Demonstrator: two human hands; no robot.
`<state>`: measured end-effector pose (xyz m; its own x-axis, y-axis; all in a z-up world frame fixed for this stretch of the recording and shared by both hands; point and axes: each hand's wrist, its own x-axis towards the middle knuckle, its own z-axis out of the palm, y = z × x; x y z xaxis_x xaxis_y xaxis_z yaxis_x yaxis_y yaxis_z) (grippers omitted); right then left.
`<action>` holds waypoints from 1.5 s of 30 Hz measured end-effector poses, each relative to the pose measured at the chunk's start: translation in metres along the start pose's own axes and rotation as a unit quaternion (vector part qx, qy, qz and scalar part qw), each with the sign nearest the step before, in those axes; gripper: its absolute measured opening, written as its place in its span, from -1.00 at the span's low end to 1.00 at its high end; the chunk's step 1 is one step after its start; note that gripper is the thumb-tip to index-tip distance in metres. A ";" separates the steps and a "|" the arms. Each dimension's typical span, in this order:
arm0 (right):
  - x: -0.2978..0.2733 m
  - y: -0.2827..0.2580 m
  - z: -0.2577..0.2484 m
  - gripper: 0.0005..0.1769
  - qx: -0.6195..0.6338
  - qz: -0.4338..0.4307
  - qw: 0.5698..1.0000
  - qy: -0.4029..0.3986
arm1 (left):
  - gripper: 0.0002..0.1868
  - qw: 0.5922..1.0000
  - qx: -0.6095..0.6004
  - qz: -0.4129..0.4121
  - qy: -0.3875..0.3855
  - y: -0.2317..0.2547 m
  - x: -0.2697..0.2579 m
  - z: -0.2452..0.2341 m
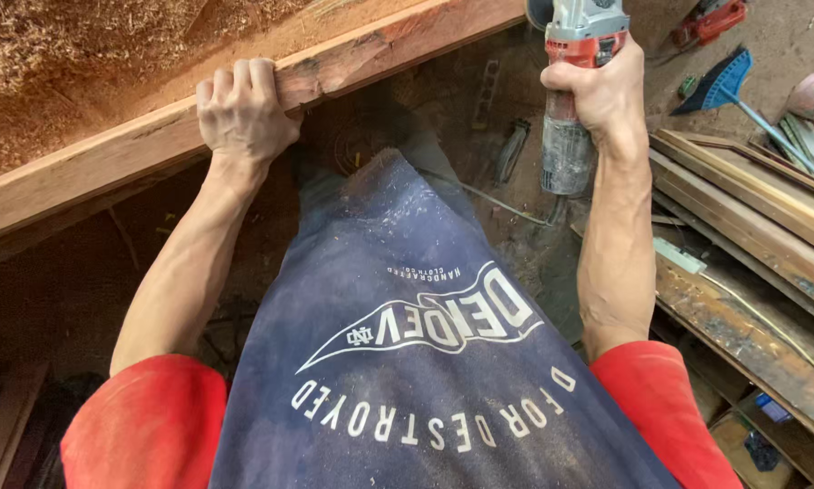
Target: The person uses a chisel and mallet to carve a groove into a wooden plank, then smooths the surface with an angle grinder. Finally, they apply a pink filler paste to the groove using a putty knife and brush it in.
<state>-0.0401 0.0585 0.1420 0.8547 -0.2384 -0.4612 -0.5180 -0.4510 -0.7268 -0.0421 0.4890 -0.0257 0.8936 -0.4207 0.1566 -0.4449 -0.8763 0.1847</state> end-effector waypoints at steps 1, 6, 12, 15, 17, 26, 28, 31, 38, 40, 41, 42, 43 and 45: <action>-0.002 -0.002 0.005 -0.48 -0.011 0.019 1.000 -0.002 | -0.69 1.000 0.003 -0.003 -0.022 -0.001 0.000 0.001; -0.020 -0.027 0.081 -0.31 -0.095 -0.022 0.994 -0.039 | -0.76 0.999 0.026 -0.006 -0.032 -0.002 -0.010 0.009; -0.038 -0.051 0.122 -0.25 -0.188 0.000 0.977 -0.098 | -0.75 1.000 0.010 -0.003 -0.008 -0.002 -0.005 0.011; -0.024 -0.038 0.098 -0.20 -0.186 0.021 0.978 -0.089 | -0.76 1.000 0.017 -0.004 -0.026 -0.002 -0.001 0.010; -0.013 -0.023 0.072 -0.17 -0.168 0.044 0.982 -0.067 | -0.72 0.999 0.025 -0.001 -0.026 0.000 0.000 0.003; 0.041 0.035 -0.059 -0.67 0.029 -0.055 0.998 0.002 | -0.88 0.999 0.031 0.005 -0.005 -0.003 -0.003 -0.011; 0.055 0.048 -0.088 -0.74 -0.010 -0.096 0.995 -0.002 | -0.95 0.999 0.040 0.006 -0.010 -0.009 -0.007 -0.001; 0.076 0.069 -0.128 -0.81 -0.020 -0.043 0.999 0.000 | -0.64 0.998 0.062 0.003 -0.032 -0.016 -0.016 0.005; 0.107 0.108 -0.205 -0.78 -0.018 0.005 1.000 0.016 | -0.62 0.998 0.061 0.002 -0.025 -0.008 -0.010 -0.010; 0.107 0.108 -0.209 -0.77 -0.008 0.007 1.000 0.021 | -0.63 0.998 0.054 -0.001 -0.017 -0.003 -0.007 -0.020; 0.110 0.104 -0.206 -0.76 -0.001 -0.001 1.000 0.020 | -0.63 0.998 0.054 -0.003 -0.007 0.002 -0.005 -0.023; 0.109 0.099 -0.199 -0.75 0.010 -0.011 1.000 0.019 | -0.63 0.998 0.054 -0.005 0.002 0.005 0.000 -0.026; 0.105 0.094 -0.186 -0.74 0.018 -0.020 1.000 0.014 | -0.63 0.998 0.054 0.001 0.018 0.009 -0.001 -0.029; 0.093 0.078 -0.152 -0.73 0.020 -0.032 0.999 -0.004 | -0.63 0.997 0.049 0.011 0.051 0.009 0.000 -0.026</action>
<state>0.0042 -0.1298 0.1194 0.8863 -0.2031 -0.4162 -0.4626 -0.4300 -0.7753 -0.0474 0.4877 0.0016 0.8704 -0.4193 0.2581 -0.4527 -0.8876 0.0849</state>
